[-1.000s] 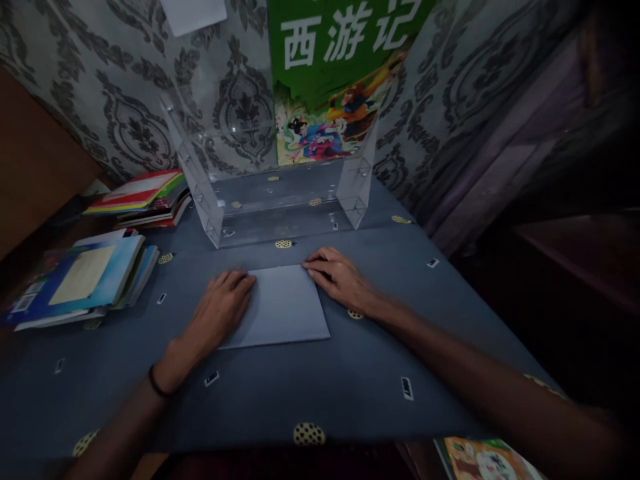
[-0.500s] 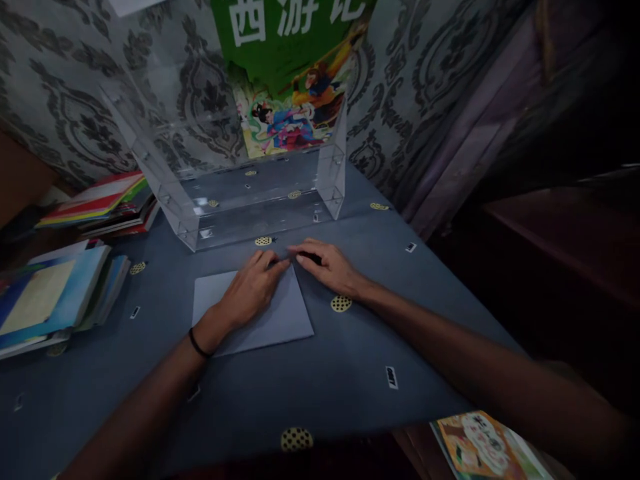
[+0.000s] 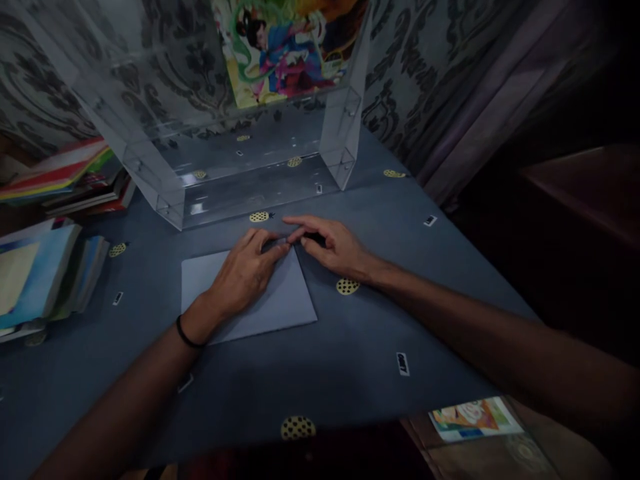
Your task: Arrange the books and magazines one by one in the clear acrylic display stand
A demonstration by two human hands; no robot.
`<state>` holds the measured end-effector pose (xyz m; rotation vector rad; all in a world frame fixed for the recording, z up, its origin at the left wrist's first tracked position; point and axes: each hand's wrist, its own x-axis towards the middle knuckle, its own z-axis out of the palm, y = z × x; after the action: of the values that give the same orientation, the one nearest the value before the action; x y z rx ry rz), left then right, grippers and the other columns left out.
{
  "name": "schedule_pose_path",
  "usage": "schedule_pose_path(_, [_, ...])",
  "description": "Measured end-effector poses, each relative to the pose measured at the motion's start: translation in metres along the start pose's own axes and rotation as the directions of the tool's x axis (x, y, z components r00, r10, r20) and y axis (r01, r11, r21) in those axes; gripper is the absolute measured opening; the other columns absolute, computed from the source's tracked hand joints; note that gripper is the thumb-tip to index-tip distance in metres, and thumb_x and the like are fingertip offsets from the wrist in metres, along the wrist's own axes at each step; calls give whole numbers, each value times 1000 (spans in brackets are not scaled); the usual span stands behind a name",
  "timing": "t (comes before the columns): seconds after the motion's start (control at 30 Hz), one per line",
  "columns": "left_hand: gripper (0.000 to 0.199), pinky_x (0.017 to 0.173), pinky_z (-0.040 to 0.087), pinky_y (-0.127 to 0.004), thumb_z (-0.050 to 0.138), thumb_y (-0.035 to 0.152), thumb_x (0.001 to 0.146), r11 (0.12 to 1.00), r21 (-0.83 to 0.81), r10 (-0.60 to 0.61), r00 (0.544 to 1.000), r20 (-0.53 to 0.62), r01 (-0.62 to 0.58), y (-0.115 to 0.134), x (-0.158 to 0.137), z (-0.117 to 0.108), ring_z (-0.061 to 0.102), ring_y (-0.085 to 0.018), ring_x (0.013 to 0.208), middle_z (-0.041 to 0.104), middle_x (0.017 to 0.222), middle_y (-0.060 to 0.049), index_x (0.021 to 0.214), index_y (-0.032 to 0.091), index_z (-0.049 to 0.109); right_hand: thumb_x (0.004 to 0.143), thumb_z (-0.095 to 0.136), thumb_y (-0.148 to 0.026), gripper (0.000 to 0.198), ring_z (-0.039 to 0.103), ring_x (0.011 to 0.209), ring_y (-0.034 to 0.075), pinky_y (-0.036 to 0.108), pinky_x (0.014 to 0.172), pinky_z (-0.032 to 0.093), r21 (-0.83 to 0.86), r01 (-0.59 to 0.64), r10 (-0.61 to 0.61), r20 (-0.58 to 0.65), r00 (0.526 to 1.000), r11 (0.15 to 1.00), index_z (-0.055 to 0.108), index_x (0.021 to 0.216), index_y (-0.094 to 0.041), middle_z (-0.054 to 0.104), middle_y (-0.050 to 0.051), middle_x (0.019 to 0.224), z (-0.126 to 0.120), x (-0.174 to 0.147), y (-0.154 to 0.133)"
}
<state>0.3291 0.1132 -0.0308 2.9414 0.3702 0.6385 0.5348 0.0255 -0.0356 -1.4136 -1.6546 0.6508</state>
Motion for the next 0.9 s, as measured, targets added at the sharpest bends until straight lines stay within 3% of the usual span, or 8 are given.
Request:
schedule_pose_path(0.2, [29,86,55,-38,43,14,103,997,-22,70,997,-39,-71,-2,-1,0,55,-22,105,62,113,-10,116,20,68,87,49,-8,48,63,81,16,31,79,50,-89,116,-120,-30,992,989,63,131,-19,77,4,101,2,0,6])
schedule_pose_path(0.43, [30,86,53,-37,45,9,101,986,-68,150,989,-17,-150,8,-2,-7,55,-21,100,63,111,-10,113,19,70,88,48,-8,46,68,90,17,32,85,51,-116,137,-140,-24,990,984,64,129,-19,77,4,102,3,-1,7])
schedule_pose_path(0.63, [28,81,55,-34,43,10,103,960,-152,245,968,62,-234,28,-3,-20,56,-19,93,64,99,-9,110,15,70,86,46,-5,47,67,93,17,32,88,50,-81,154,-158,-41,987,985,65,127,-17,76,4,100,4,1,8])
schedule_pose_path(0.9, [27,83,58,-37,42,7,102,945,-192,292,948,124,-266,64,-18,-35,60,-21,99,67,99,-11,116,11,65,89,47,-4,42,64,94,17,32,85,50,-74,210,-215,-60,975,975,64,125,-16,75,4,97,5,1,12])
